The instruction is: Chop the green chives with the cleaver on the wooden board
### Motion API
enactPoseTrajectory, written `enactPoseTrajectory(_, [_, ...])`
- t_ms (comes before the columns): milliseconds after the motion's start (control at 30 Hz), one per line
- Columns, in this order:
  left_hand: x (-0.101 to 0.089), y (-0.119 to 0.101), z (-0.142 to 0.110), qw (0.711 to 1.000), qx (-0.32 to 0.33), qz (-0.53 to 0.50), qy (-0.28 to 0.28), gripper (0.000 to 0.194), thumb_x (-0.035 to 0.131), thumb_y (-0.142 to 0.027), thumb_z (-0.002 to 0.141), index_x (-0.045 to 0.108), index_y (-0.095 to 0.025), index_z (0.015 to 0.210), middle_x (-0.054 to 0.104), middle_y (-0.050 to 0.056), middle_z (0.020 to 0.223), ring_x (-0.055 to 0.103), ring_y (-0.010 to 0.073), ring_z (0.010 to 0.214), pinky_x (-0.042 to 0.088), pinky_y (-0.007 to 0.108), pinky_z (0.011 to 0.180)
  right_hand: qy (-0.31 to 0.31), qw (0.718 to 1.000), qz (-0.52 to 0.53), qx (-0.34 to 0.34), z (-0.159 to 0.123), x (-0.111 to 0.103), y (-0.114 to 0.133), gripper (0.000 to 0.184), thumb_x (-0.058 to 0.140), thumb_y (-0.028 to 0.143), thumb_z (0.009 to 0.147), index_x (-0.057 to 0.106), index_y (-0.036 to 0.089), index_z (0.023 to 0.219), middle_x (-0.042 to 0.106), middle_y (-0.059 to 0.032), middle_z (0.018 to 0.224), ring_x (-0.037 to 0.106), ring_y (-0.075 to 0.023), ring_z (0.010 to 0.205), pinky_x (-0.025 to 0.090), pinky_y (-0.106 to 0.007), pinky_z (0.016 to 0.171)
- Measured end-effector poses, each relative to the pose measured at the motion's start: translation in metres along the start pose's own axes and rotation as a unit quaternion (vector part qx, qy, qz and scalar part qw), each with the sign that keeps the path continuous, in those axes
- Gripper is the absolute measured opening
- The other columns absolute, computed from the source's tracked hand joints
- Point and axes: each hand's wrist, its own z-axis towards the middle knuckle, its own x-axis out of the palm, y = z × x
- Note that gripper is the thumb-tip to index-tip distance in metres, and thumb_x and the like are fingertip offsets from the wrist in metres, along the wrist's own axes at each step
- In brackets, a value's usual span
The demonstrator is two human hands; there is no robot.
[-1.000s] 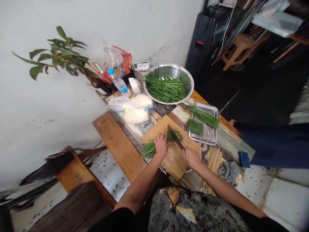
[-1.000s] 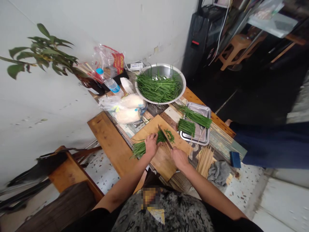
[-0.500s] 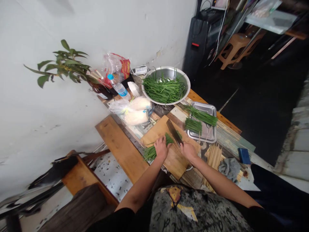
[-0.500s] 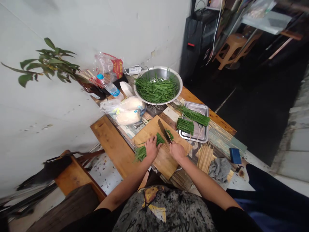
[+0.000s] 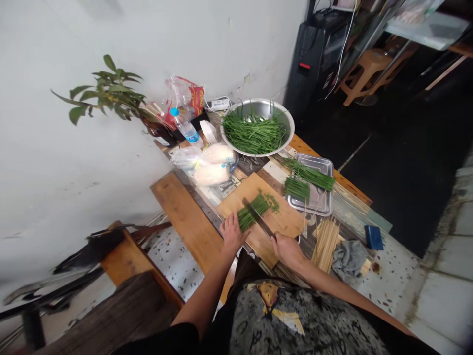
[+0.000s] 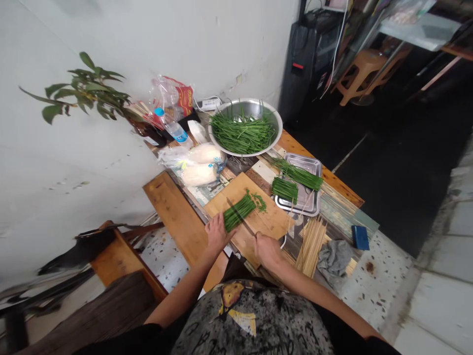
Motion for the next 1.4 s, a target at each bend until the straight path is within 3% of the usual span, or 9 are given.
enactPoseTrajectory(100, [0.003, 0.008, -0.007, 1.0, -0.002, 0.019, 0.007, 0.07, 0.049, -0.051, 0.081, 0.032, -0.013, 0.138, 0.046, 0.017, 0.129, 0.04, 0.028, 0.117, 0.029, 0.042, 0.099, 0.024, 0.999, -0.004, -0.025, 0.0, 0.007, 0.012, 0.032, 0.026, 0.029, 0.094, 0.054, 0.014, 0.099, 0.068, -0.0125, 0.087, 0.066, -0.0207, 0.08, 0.042, -0.026, 0.066])
enactPoseTrajectory(233, [0.007, -0.002, -0.007, 0.998, 0.006, 0.057, 0.005, 0.059, 0.046, -0.044, 0.086, 0.038, -0.011, 0.134, 0.049, 0.016, 0.12, 0.043, 0.0278, 0.111, 0.034, 0.04, 0.093, 0.029, 0.999, -0.01, -0.028, 0.005, 0.01, 0.019, 0.034, 0.026, 0.03, 0.094, 0.056, 0.013, 0.097, 0.069, -0.0138, 0.086, 0.066, -0.0219, 0.078, 0.043, -0.027, 0.064])
enactPoseTrajectory(567, [0.016, -0.007, -0.005, 0.995, 0.001, 0.093, 0.035, 0.046, 0.047, -0.034, 0.087, 0.045, -0.01, 0.127, 0.051, 0.014, 0.106, 0.045, 0.0258, 0.097, 0.038, 0.038, 0.084, 0.038, 0.999, -0.028, -0.024, 0.014, 0.02, 0.016, 0.038, 0.026, 0.031, 0.094, 0.059, 0.011, 0.1, 0.069, -0.015, 0.089, 0.066, -0.0235, 0.082, 0.046, -0.029, 0.069])
enactPoseTrajectory(767, [0.026, 0.002, -0.003, 0.992, 0.057, 0.112, 0.015, 0.042, 0.042, -0.03, 0.089, 0.047, -0.007, 0.125, 0.052, 0.014, 0.104, 0.045, 0.0266, 0.096, 0.038, 0.041, 0.083, 0.036, 0.999, -0.033, -0.002, 0.026, 0.033, 0.022, 0.034, 0.031, 0.027, 0.092, 0.06, 0.01, 0.097, 0.069, -0.0162, 0.083, 0.067, -0.0243, 0.079, 0.047, -0.028, 0.064])
enactPoseTrajectory(933, [0.027, 0.008, -0.006, 0.988, 0.094, 0.121, 0.001, 0.038, 0.035, -0.016, 0.089, 0.049, -0.006, 0.124, 0.053, 0.015, 0.1, 0.046, 0.0262, 0.091, 0.039, 0.041, 0.078, 0.015, 1.0, -0.01, -0.007, 0.043, 0.037, 0.033, 0.035, 0.03, 0.028, 0.093, 0.059, 0.011, 0.099, 0.069, -0.017, 0.089, 0.066, -0.0231, 0.084, 0.045, -0.027, 0.066])
enactPoseTrajectory(1133, [0.026, 0.004, 0.002, 0.999, 0.011, 0.041, -0.004, 0.034, 0.033, -0.012, 0.087, 0.055, -0.008, 0.113, 0.055, 0.014, 0.093, 0.05, 0.0255, 0.09, 0.039, 0.042, 0.082, -0.007, 1.0, 0.02, -0.017, 0.033, 0.031, 0.021, 0.035, 0.029, 0.032, 0.093, 0.059, 0.014, 0.095, 0.069, -0.012, 0.087, 0.066, -0.0192, 0.079, 0.043, -0.024, 0.065])
enactPoseTrajectory(1267, [0.015, 0.018, 0.025, 0.994, -0.055, -0.097, -0.014, 0.031, 0.032, -0.009, 0.084, 0.056, -0.008, 0.103, 0.057, 0.015, 0.093, 0.053, 0.0245, 0.092, 0.042, 0.039, 0.084, -0.069, 0.994, 0.085, -0.01, 0.01, 0.035, -0.006, 0.038, 0.026, 0.033, 0.093, 0.058, 0.012, 0.092, 0.068, -0.0113, 0.08, 0.065, -0.0186, 0.075, 0.043, -0.025, 0.066])
enactPoseTrajectory(1400, [-0.029, 0.028, 0.069, 0.984, -0.025, -0.169, -0.055, 0.027, 0.033, -0.011, 0.083, 0.055, -0.013, 0.1, 0.058, 0.011, 0.091, 0.055, 0.0217, 0.086, 0.046, 0.035, 0.079, -0.14, 0.976, 0.165, -0.027, -0.018, 0.043, -0.041, 0.044, 0.023, 0.037, 0.092, 0.059, 0.012, 0.087, 0.066, -0.0113, 0.073, 0.065, -0.0204, 0.069, 0.044, -0.027, 0.063])
